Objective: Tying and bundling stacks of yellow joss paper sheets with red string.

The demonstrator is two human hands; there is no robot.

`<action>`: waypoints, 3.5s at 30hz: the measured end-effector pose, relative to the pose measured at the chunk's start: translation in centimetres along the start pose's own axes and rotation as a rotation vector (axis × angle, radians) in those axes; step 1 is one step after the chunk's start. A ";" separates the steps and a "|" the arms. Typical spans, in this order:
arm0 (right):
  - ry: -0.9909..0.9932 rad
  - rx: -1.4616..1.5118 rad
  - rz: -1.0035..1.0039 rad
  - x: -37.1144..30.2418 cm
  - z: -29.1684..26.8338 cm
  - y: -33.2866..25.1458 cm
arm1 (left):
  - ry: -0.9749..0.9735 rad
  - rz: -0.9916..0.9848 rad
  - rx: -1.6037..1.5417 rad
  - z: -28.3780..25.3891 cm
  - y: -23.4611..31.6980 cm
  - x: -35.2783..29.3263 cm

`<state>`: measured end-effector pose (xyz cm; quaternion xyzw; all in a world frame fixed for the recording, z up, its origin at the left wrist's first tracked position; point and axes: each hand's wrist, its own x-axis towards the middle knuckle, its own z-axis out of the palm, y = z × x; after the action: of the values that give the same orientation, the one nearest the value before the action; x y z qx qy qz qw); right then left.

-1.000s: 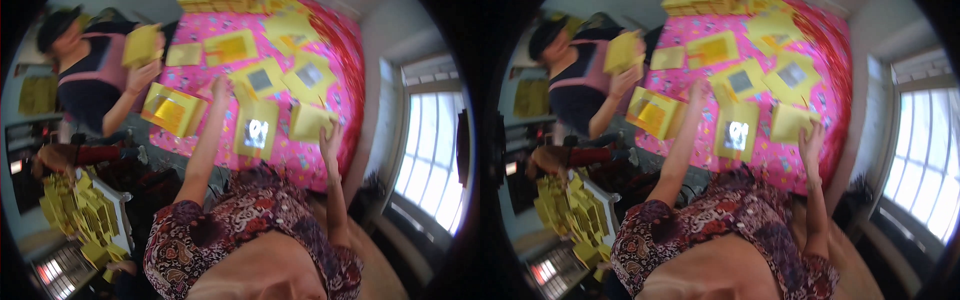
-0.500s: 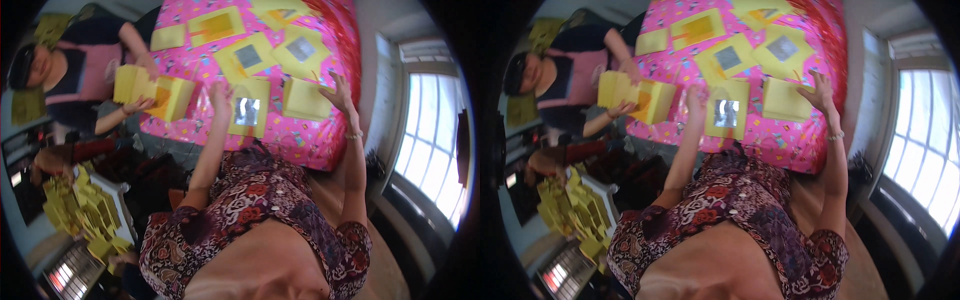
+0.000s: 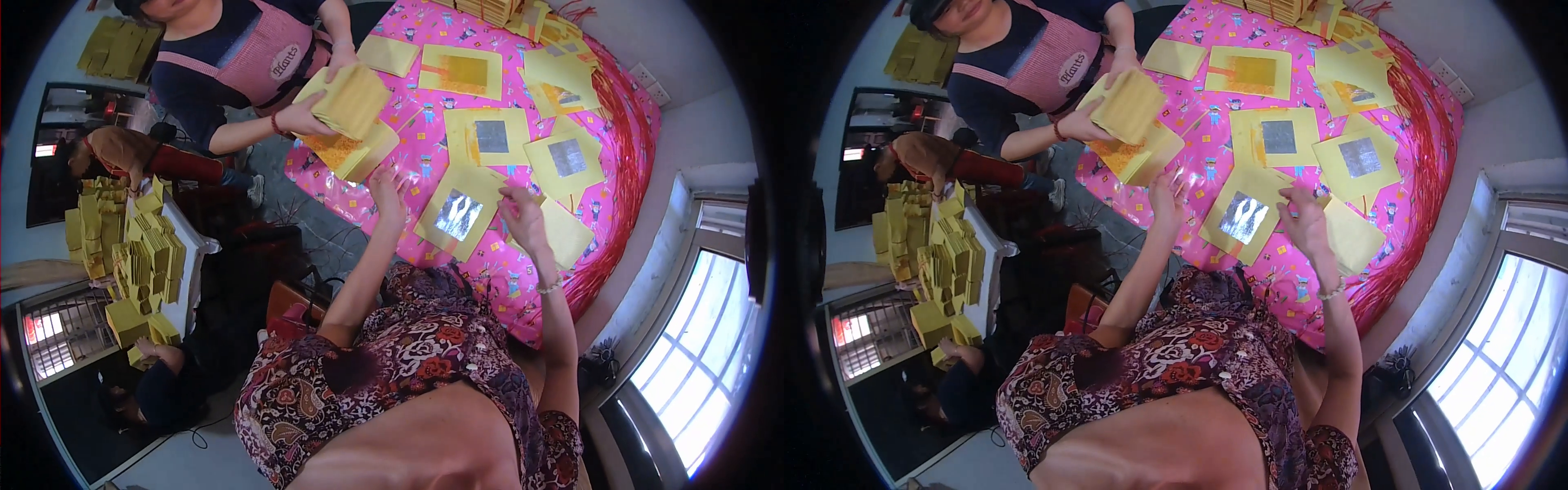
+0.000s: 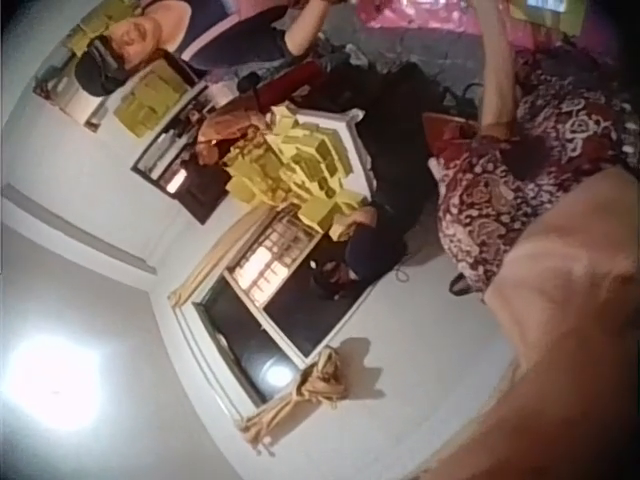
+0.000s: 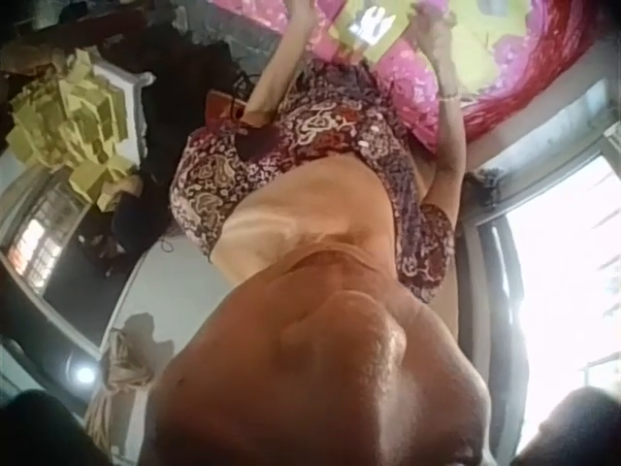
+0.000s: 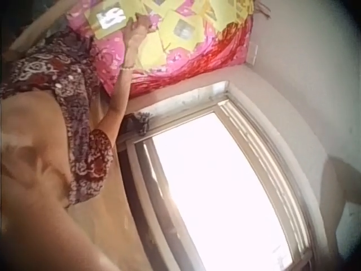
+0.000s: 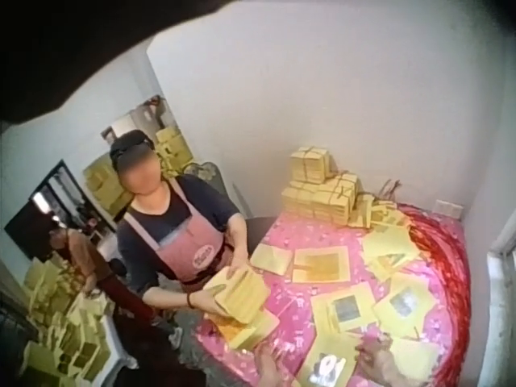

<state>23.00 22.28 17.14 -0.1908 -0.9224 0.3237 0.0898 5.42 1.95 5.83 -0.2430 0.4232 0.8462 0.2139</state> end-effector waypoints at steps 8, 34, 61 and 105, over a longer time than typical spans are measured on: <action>-0.147 0.202 0.084 5.1 1.6 -2.8 | -0.078 -0.047 -0.294 1.6 3.6 -1.1; -0.811 0.388 0.317 8.2 -5.2 -2.6 | -0.369 0.001 0.154 6.5 -1.2 -15.2; -0.918 0.581 0.702 4.0 -12.8 13.8 | -0.136 -0.798 0.309 6.2 -18.8 -16.2; -0.961 0.568 0.921 1.6 -7.3 14.5 | -0.382 -0.640 0.343 4.9 -19.3 -15.2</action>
<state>27.93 37.48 13.70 -0.3659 -0.5664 0.6040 -0.4248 27.23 14.23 5.56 -0.1619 0.4139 0.6840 0.5785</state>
